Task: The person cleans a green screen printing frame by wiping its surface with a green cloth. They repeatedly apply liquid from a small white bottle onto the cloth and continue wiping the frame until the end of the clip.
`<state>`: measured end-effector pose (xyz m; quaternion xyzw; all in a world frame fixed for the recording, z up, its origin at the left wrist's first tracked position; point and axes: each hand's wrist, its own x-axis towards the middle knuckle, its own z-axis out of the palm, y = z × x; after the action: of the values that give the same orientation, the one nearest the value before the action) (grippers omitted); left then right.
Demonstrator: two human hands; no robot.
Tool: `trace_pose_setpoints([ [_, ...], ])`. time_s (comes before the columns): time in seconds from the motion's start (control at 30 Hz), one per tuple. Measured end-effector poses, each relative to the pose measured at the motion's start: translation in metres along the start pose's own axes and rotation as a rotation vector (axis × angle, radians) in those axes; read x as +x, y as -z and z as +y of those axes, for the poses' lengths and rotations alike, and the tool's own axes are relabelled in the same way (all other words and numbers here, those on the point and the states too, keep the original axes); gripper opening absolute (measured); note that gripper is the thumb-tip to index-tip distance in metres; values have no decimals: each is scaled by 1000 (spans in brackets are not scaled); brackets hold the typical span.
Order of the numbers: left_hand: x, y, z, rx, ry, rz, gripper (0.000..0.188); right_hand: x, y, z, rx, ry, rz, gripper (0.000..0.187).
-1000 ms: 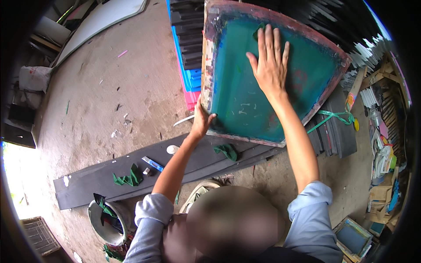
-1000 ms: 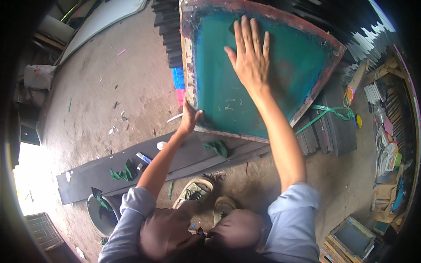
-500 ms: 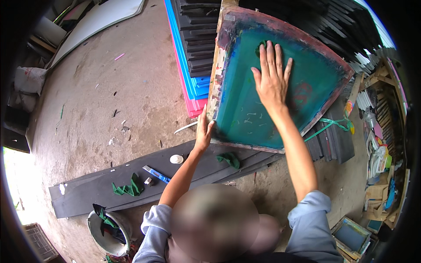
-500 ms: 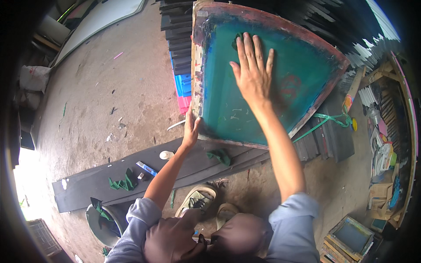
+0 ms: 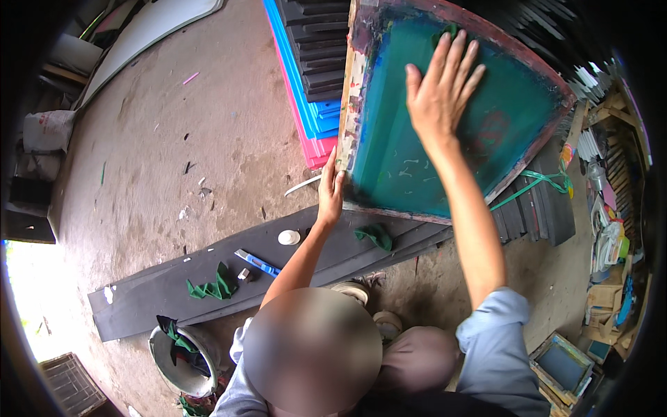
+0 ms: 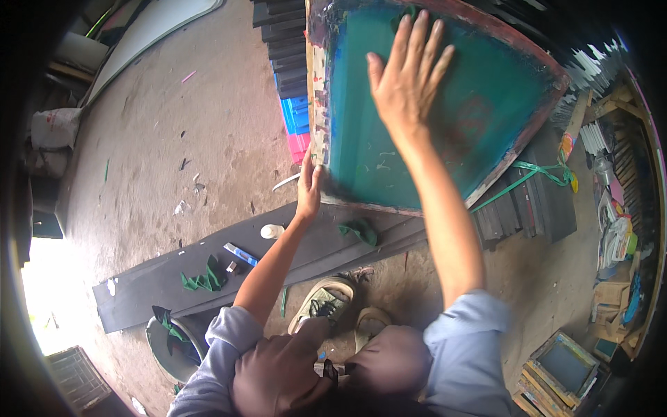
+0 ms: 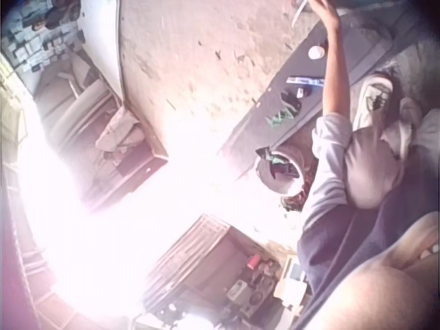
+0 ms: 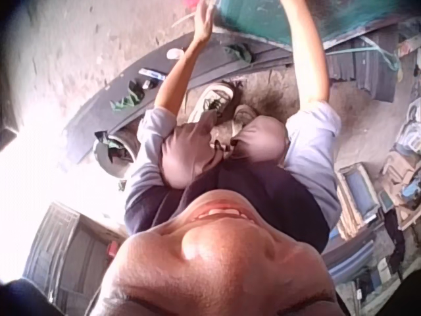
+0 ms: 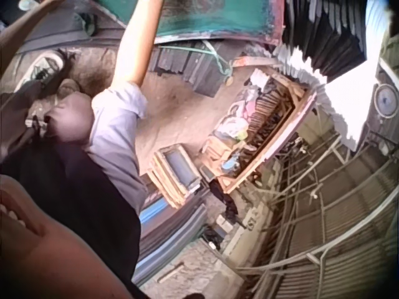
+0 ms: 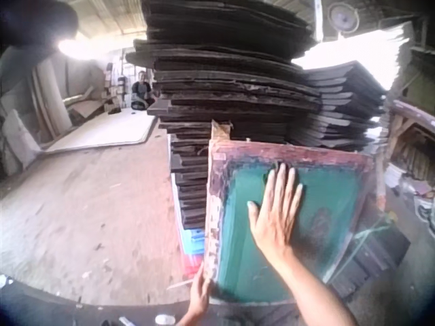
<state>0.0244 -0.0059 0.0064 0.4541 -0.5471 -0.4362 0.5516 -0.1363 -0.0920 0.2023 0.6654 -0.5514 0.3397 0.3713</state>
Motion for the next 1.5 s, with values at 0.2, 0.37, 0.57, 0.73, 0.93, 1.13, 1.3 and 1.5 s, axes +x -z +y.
trace_pose_setpoints([
  [0.2, -6, -9, -4, -338, 140, -57, 54, -227, -4, -25, -140, 750, -542, 54],
  [0.37, -18, -4, -18, -376, 141, -17, 64, -160, -13, 12, 107, 792, -541, 54],
  [0.57, -40, 7, -25, -216, 235, -22, 64, -32, -6, -19, 91, 95, -95, 57],
  [0.73, -62, 10, -36, -313, 371, -60, 69, -217, -12, -37, 184, 492, -539, 56],
  [0.93, -63, 18, -39, -460, 441, 48, 69, -266, 6, 37, 97, 748, -678, 54],
  [1.13, -63, 14, -43, -388, 382, 154, 62, -214, -17, -34, 225, 570, -583, 54],
  [1.3, -57, 20, -39, -321, 338, 55, 61, -264, -12, -26, 15, 911, -621, 55],
  [1.5, -38, 2, -39, -202, 174, 87, 57, -293, 34, 93, -93, 659, -743, 55],
])
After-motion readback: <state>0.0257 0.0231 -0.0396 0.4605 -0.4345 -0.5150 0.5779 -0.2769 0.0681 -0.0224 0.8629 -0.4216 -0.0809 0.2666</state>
